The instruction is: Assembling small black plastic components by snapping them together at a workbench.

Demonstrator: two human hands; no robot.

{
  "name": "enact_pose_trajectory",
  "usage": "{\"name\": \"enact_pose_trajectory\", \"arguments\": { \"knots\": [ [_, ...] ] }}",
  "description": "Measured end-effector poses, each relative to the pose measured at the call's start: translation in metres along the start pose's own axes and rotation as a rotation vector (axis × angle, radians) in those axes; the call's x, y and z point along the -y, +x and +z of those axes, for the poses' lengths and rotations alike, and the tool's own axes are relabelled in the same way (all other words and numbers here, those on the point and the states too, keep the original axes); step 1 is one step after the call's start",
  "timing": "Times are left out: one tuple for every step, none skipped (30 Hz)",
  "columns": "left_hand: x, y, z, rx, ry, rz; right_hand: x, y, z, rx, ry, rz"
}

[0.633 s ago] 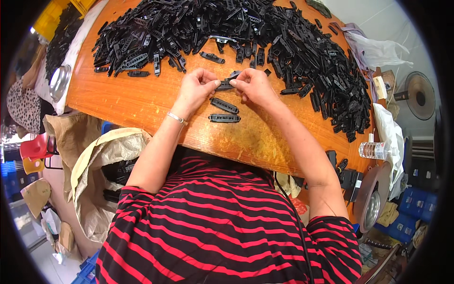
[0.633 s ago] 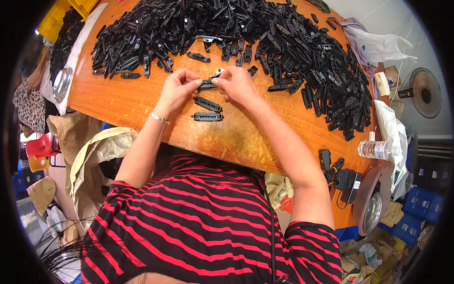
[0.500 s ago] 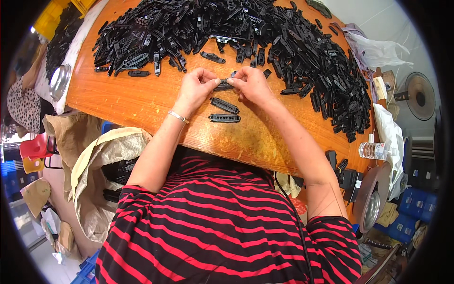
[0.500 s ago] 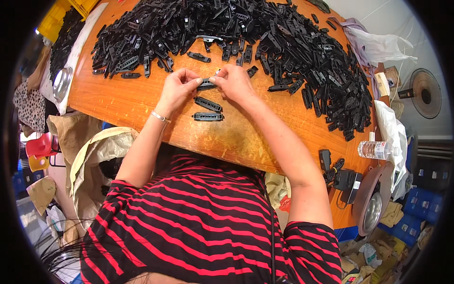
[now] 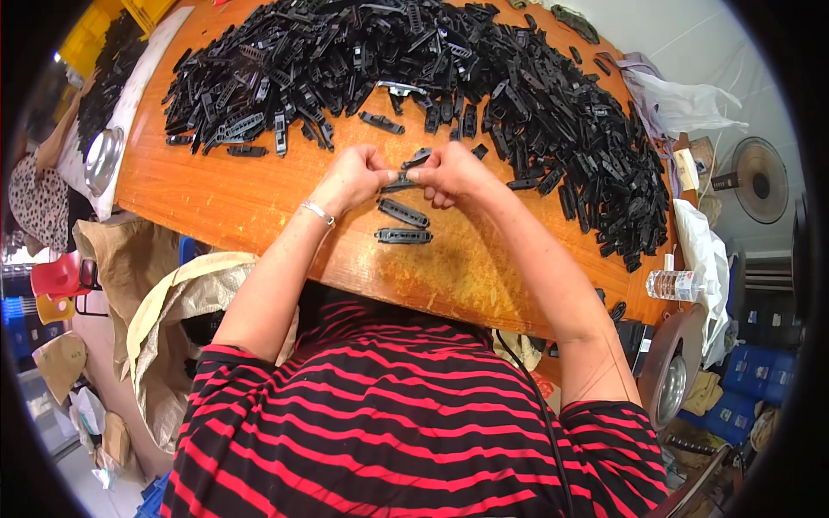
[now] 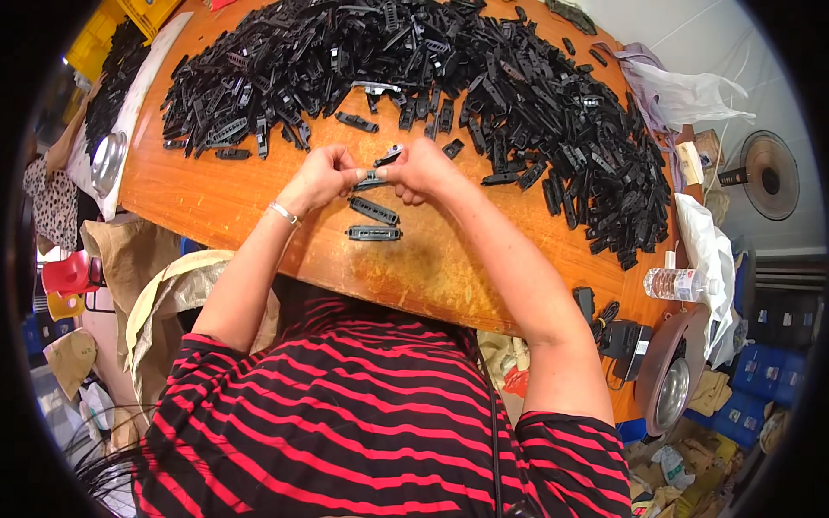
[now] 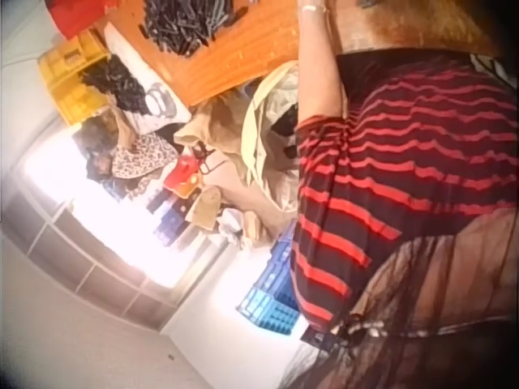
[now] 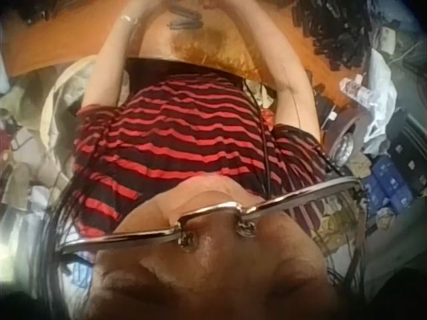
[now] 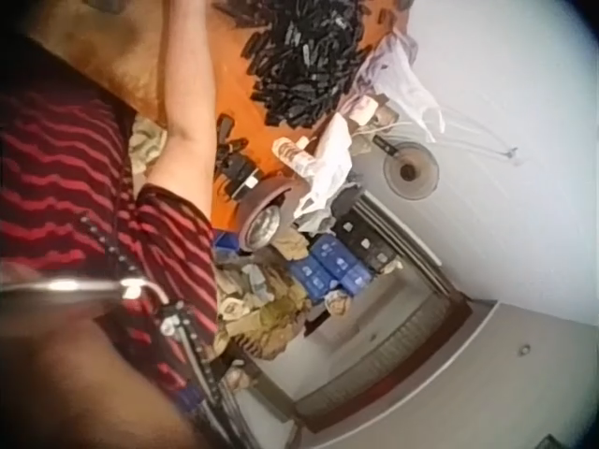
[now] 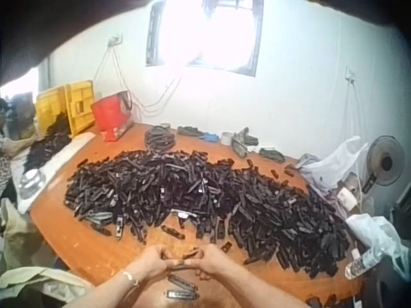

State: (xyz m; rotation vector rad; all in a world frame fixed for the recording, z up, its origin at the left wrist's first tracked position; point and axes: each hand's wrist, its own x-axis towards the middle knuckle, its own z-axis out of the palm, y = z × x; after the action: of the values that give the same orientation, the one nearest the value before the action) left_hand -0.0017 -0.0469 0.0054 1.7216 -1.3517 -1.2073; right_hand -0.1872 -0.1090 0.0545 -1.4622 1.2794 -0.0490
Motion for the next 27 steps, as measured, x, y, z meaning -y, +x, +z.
{"name": "enact_pose_trajectory", "arguments": {
  "knots": [
    [-0.004, -0.002, -0.001, 0.017, 0.053, -0.018, 0.0, -0.002, 0.0, 0.01, 0.007, 0.007],
    [-0.01, -0.002, -0.004, 0.017, 0.054, -0.011, 0.001, -0.003, 0.002, 0.029, 0.026, 0.054],
    [-0.016, -0.003, -0.006, 0.061, -0.012, -0.092, 0.002, -0.004, 0.001, 0.015, 0.019, 0.055],
    [-0.02, -0.004, -0.009, 0.103, -0.076, -0.176, 0.004, -0.004, 0.002, 0.005, 0.014, 0.056],
    [-0.022, -0.003, -0.01, 0.109, -0.074, -0.194, 0.005, -0.004, 0.002, 0.004, 0.016, 0.054],
    [-0.024, -0.003, -0.011, 0.11, -0.071, -0.193, 0.005, -0.002, 0.002, 0.012, 0.037, 0.067],
    [-0.027, -0.003, -0.012, 0.117, -0.07, -0.207, 0.005, -0.001, 0.002, 0.02, 0.059, 0.084],
    [-0.029, -0.003, -0.012, 0.125, -0.068, -0.223, 0.005, 0.0, 0.001, 0.021, 0.064, 0.088],
    [-0.029, 0.001, -0.013, 0.125, -0.077, -0.243, 0.006, 0.001, 0.0, 0.008, 0.065, 0.084],
    [-0.028, 0.005, -0.014, 0.12, -0.089, -0.272, 0.007, 0.003, 0.001, 0.006, 0.063, 0.081],
    [-0.027, 0.008, -0.016, 0.124, -0.075, -0.277, 0.011, 0.001, 0.0, 0.017, 0.083, 0.081],
    [-0.027, 0.01, -0.017, 0.121, -0.054, -0.276, 0.016, -0.002, -0.001, 0.022, 0.09, 0.093],
    [-0.028, 0.012, -0.017, 0.105, -0.056, -0.267, 0.013, 0.004, -0.003, 0.035, 0.134, 0.075],
    [-0.031, 0.013, -0.018, 0.085, -0.061, -0.261, 0.015, 0.006, -0.004, 0.051, 0.177, 0.056],
    [-0.034, 0.011, -0.018, 0.075, -0.033, -0.256, 0.017, 0.006, -0.003, 0.026, 0.134, 0.102],
    [-0.032, 0.013, -0.02, 0.067, -0.029, -0.25, 0.019, 0.006, -0.003, 0.024, 0.133, 0.091],
    [-0.027, 0.015, -0.019, 0.077, -0.007, -0.237, 0.019, 0.006, -0.002, 0.022, 0.143, 0.082],
    [-0.023, 0.018, -0.019, 0.085, 0.014, -0.223, 0.017, 0.007, 0.0, 0.02, 0.153, 0.072],
    [-0.021, 0.018, -0.016, 0.066, -0.016, -0.193, 0.007, 0.012, 0.0, 0.03, 0.185, 0.038],
    [-0.02, 0.014, -0.011, 0.026, -0.03, -0.158, 0.003, 0.013, 0.001, 0.016, 0.122, 0.01],
    [-0.013, 0.013, -0.009, 0.011, -0.032, -0.09, -0.004, 0.015, 0.004, 0.009, 0.143, -0.016],
    [-0.011, 0.008, -0.006, -0.003, -0.037, -0.028, -0.008, 0.01, 0.008, 0.006, 0.163, -0.036],
    [-0.01, 0.006, -0.006, -0.023, -0.034, -0.025, -0.011, 0.006, 0.007, 0.01, 0.233, -0.052],
    [-0.011, 0.008, -0.008, -0.028, -0.036, -0.026, -0.009, 0.008, 0.003, 0.014, 0.229, -0.054],
    [-0.013, 0.005, -0.011, -0.026, -0.059, -0.032, -0.005, 0.004, 0.003, 0.02, 0.243, -0.045],
    [-0.015, 0.004, -0.013, -0.024, -0.085, -0.036, 0.0, 0.001, 0.001, 0.023, 0.252, -0.036],
    [-0.015, 0.003, -0.015, -0.013, -0.156, -0.038, 0.005, -0.002, -0.002, 0.043, 0.264, -0.01]
  ]
}}
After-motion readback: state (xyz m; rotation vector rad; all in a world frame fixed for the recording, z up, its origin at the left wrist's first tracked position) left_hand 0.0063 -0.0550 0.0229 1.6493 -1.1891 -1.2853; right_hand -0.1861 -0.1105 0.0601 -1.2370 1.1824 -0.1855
